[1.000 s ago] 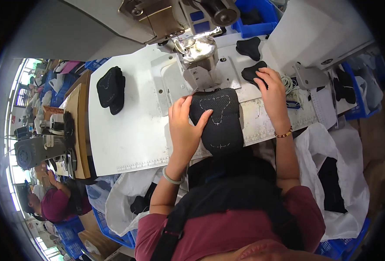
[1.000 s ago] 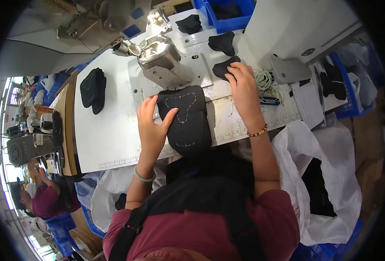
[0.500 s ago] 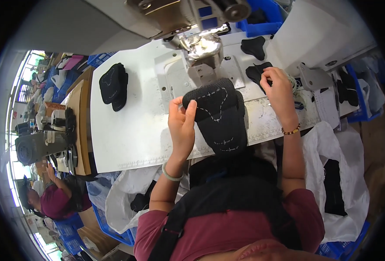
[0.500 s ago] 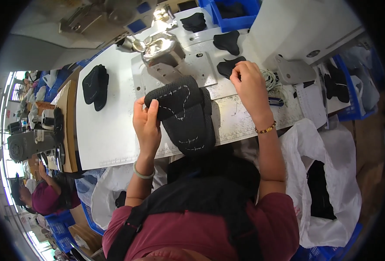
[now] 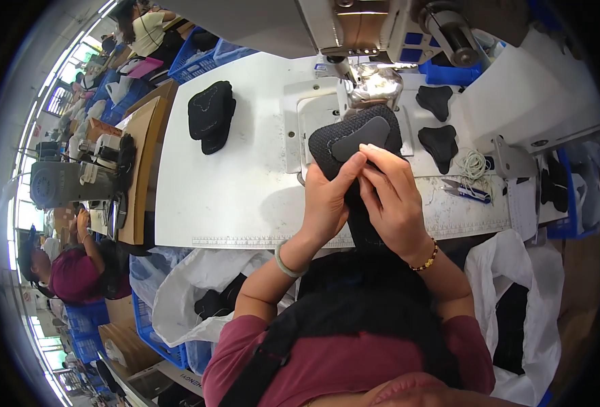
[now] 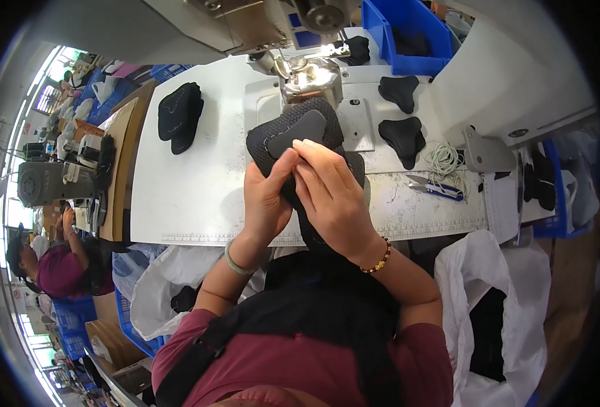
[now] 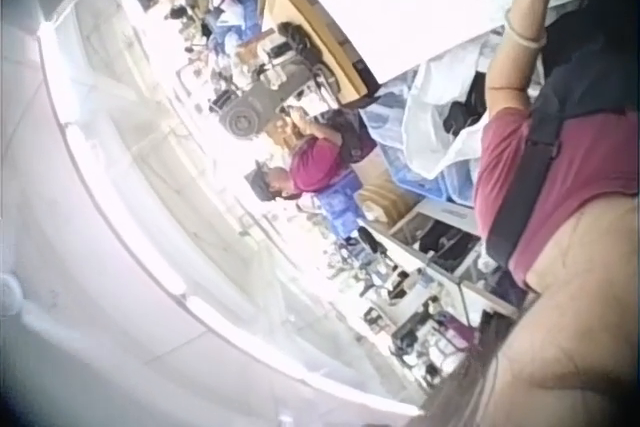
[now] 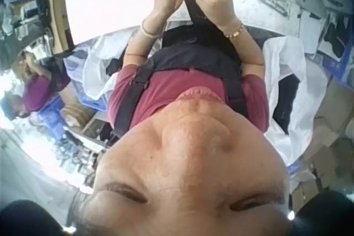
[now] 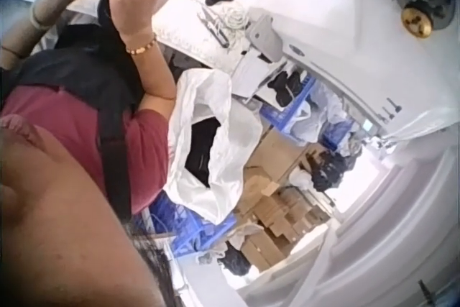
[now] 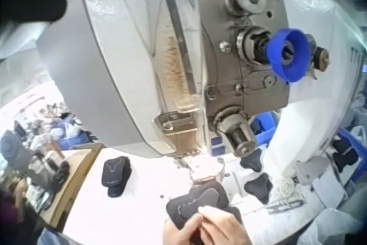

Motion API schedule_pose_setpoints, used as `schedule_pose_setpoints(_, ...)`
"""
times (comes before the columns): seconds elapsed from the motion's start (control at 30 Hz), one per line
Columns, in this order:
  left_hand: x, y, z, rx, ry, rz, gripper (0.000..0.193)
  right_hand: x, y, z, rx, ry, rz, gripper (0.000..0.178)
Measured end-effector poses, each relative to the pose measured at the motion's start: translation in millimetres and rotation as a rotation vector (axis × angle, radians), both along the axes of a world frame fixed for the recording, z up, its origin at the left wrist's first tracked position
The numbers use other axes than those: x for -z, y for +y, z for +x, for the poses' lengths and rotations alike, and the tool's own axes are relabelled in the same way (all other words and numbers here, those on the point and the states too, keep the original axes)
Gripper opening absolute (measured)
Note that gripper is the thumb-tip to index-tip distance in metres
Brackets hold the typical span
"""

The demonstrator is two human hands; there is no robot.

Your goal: Sewing and assembling various components of a shoe using a sewing machine.

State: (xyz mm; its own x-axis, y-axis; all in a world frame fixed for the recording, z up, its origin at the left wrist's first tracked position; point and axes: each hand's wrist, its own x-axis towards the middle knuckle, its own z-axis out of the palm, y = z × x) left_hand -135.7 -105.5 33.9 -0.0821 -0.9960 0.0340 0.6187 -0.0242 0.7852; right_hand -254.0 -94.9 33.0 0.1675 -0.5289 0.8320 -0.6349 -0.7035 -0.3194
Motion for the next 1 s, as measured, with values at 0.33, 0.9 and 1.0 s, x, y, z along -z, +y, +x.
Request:
schedule_pose_setpoints(0.33, -6.1, -14.5, 4.6, -0.006, -0.166, -0.087, 0.019, -13.6, -17.4, -12.4, -0.237, -0.857, 0.814, 0.014)
schedule_pose_setpoints(0.9, -3.5, -21.4, 7.1, -0.042, -0.278, -0.115, 0.019, -3.3, -26.6, -5.3, -0.408, -0.960, 0.756, 0.017)
schedule_pose_setpoints(1.0, -2.7, -22.3, 7.7, -0.036, -0.269, -0.106, 0.019, -4.8, -27.0, -6.9, -0.416, -0.951, 0.794, 0.017)
